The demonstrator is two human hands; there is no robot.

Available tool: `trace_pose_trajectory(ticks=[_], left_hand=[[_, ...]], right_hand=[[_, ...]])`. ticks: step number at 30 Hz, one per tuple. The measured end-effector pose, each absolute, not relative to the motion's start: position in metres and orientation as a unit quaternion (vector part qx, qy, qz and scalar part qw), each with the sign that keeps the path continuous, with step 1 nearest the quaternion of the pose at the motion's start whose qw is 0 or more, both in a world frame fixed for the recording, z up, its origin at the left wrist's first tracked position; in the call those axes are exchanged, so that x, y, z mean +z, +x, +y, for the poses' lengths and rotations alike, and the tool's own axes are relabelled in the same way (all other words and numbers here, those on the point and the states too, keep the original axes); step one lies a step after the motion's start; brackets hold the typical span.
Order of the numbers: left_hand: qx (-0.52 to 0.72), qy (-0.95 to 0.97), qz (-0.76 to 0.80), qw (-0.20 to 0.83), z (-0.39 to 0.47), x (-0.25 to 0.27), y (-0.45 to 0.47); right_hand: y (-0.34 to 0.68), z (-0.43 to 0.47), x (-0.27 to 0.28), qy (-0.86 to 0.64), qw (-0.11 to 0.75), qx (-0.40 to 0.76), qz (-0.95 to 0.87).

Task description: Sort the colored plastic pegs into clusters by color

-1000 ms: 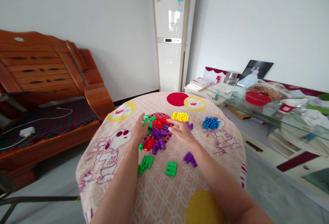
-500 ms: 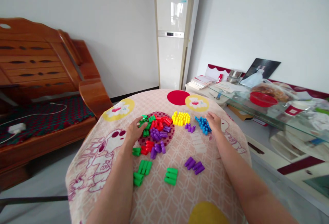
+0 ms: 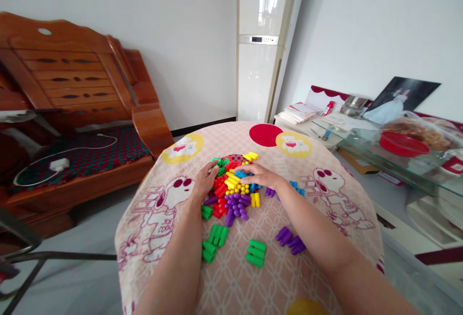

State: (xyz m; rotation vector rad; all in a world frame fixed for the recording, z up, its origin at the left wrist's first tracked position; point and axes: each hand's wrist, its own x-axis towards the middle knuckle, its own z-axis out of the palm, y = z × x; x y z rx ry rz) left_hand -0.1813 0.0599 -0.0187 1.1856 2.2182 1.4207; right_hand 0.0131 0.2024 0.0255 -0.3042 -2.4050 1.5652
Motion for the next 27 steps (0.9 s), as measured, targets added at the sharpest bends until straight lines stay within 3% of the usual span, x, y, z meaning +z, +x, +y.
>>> trace_pose_trajectory(ticks=[7,14,17,22,27], left_hand=[[0.515,0.381,0.754,0.147,0.057,-0.013,-0.178],[0.55,0.352,0.743,0.148,0.061,-0.018,-0.176],[0.545,0.336,0.754,0.147,0.06,-0.018,-0.178],[0.426,0.309,0.846,0.086,0.049,-0.01,-0.183],[0.341,0.337,0.871,0.109,0.038,-0.01,-0.19]], right_hand=[[0.044,0.141,0.045,0.051,0.087,0.434,-0.895],[0.131,0.129,0.056,0.027,0.083,0.382,-0.92],[0.169,0.142,0.052,-0.072,0.14,0.385,-0.909],[0.198,0.182,0.007,-0.361,0.323,0.312,-0.817],[0.156,0.193,-0.025,-0.392,0.331,0.294,-0.806]])
